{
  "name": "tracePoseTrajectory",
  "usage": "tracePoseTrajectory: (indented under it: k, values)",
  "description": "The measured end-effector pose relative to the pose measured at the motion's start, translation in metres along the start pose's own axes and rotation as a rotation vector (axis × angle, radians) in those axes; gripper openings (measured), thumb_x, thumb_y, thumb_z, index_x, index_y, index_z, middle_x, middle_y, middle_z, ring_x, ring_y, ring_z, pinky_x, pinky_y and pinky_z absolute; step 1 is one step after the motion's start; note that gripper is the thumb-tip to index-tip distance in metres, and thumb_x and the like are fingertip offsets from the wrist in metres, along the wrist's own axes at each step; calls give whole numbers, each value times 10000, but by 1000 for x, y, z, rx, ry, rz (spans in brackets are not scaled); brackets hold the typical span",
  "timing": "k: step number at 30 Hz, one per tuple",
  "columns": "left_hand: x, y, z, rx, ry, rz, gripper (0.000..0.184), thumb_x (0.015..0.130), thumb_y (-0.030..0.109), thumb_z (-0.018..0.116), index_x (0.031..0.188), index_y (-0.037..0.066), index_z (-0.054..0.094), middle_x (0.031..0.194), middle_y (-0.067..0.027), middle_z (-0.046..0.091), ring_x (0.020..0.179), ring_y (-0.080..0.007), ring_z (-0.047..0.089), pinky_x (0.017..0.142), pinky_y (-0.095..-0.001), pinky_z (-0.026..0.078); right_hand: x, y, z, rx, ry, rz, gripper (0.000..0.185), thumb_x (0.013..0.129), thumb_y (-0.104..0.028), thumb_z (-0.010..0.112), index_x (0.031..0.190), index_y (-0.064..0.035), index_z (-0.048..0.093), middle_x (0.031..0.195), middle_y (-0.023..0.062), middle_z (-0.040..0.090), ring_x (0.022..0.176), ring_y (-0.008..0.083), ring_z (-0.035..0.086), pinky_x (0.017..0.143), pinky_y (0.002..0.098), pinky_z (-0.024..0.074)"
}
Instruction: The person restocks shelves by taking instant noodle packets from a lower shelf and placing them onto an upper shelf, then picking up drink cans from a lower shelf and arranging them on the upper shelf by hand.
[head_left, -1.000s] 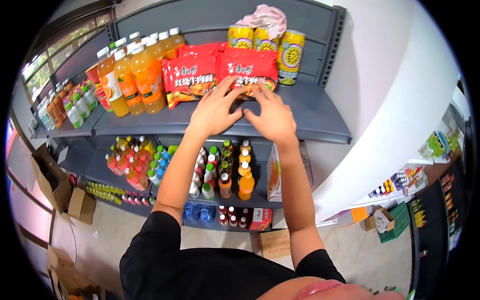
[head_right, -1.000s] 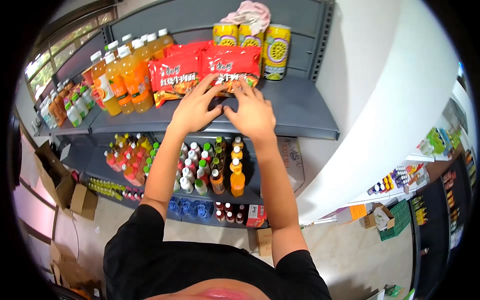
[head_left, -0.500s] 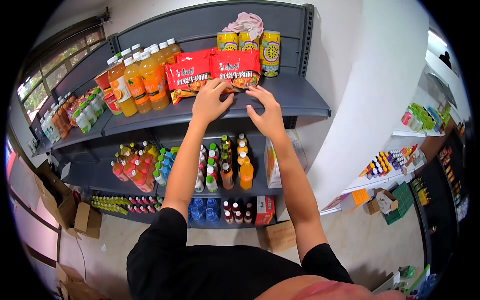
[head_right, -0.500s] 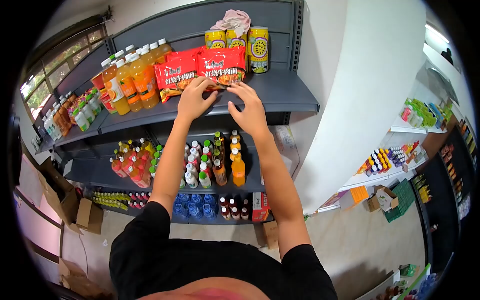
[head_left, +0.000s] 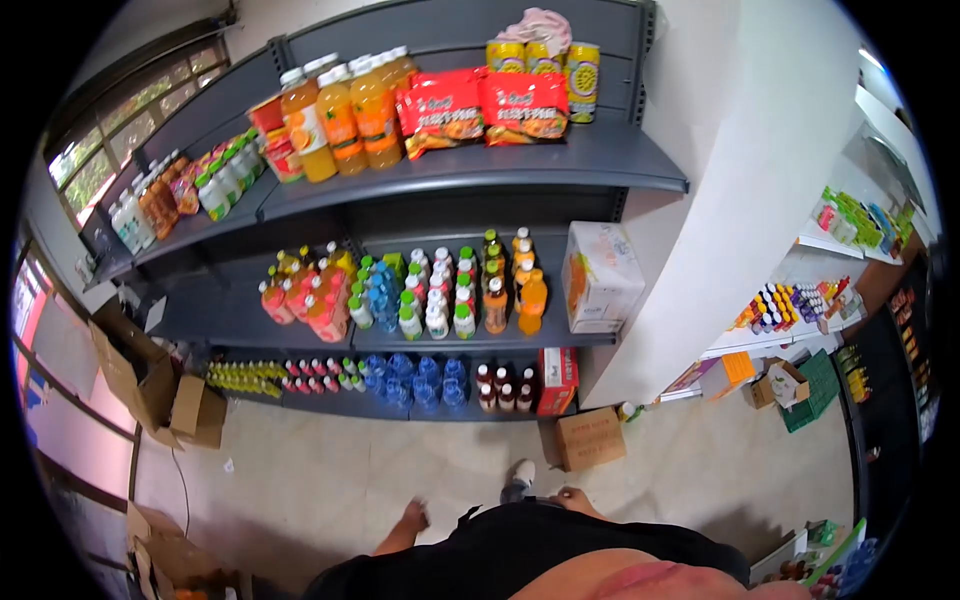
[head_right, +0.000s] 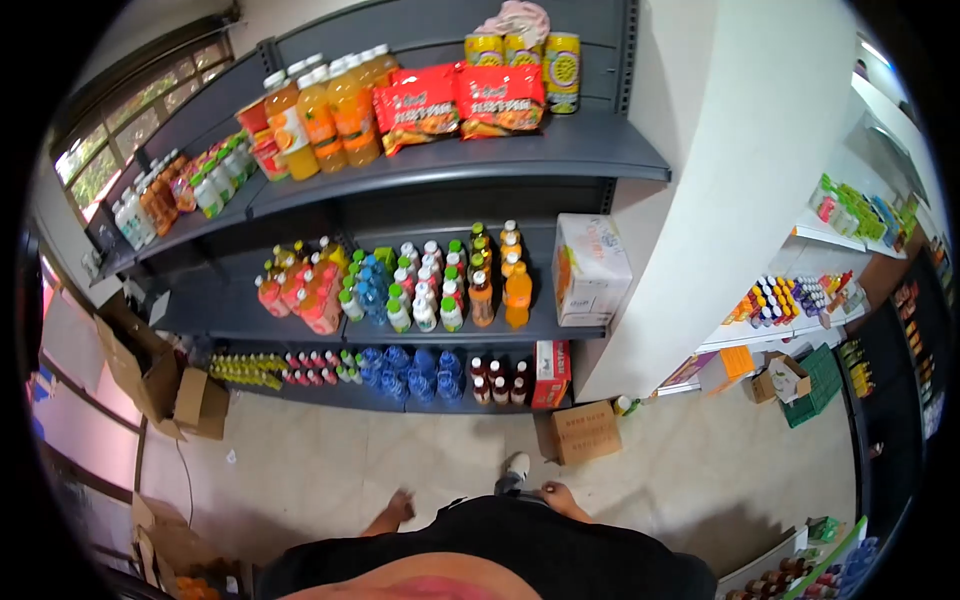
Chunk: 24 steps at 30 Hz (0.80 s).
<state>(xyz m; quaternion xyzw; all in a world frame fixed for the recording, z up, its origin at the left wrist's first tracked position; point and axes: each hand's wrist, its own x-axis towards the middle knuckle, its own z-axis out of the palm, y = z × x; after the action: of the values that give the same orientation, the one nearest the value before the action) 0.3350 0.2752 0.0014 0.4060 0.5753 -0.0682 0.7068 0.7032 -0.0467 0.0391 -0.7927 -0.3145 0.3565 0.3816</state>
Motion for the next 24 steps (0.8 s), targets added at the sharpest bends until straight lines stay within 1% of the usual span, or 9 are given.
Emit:
tracePoseTrajectory:
  k: [3,4,6,10,14,17,19,22,24]
  values:
    - [-78,-118,-34,458,303,-63,437,994,461,572,1075,57,720,913,-71,687,802,-261,654,692,-406,525,-35,12,12,235,133,228,304,890,-316,710,855,-17,757,638,115,641,644,199,629,642,375,510]
    - [-96,-149,-38,489,332,-77,433,995,453,569,1078,57,722,915,-77,693,807,-267,661,692,-413,529,-37,15,8,153,65,270,406,902,-403,672,910,-10,777,677,159,686,670,305,674,663,429,532]
    - [-128,-200,-33,487,372,-77,424,995,438,564,1084,56,725,918,-89,706,817,-279,675,692,-427,538,-17,79,12,-425,-237,-65,536,893,-507,644,945,11,767,837,204,742,827,427,697,787,470,549]
    - [-178,-276,0,668,467,264,409,996,408,554,1097,54,731,924,-113,733,836,-301,704,693,-455,554,24,111,3,-972,-675,187,635,858,-607,657,1052,-11,759,1173,267,700,1148,428,643,931,473,523]
    - [-182,-292,45,722,674,532,396,997,378,544,1110,52,737,930,-136,759,855,-324,733,693,-483,570,97,81,17,-1047,-1074,498,481,884,-465,651,1072,-32,742,934,162,742,845,321,703,749,503,547]
    - [-101,-266,45,294,437,87,467,923,419,590,1163,51,746,1221,-188,712,1170,-358,655,992,-440,509,116,-21,65,-943,-839,293,377,883,-400,654,1005,-49,720,772,141,686,677,298,662,646,481,519]
    - [-93,-218,47,237,403,113,464,903,437,599,1167,87,753,1225,-189,708,1176,-357,650,1012,-444,500,209,76,133,-1003,-1061,-960,310,866,-345,663,888,-39,708,671,116,637,575,267,620,564,437,496]
    - [-69,-184,38,296,341,280,434,868,454,630,1166,162,752,1202,-172,719,1123,-382,667,990,-444,519,163,-90,182,-787,-868,-204,279,853,-300,663,788,-29,686,635,107,632,571,250,627,548,404,502]
    - [-72,-173,22,327,310,292,433,871,456,634,1175,172,754,1216,-169,717,1139,-375,662,996,-437,516,145,-132,220,-730,-764,-198,279,848,-291,664,756,-28,680,638,107,637,573,236,636,554,403,513]
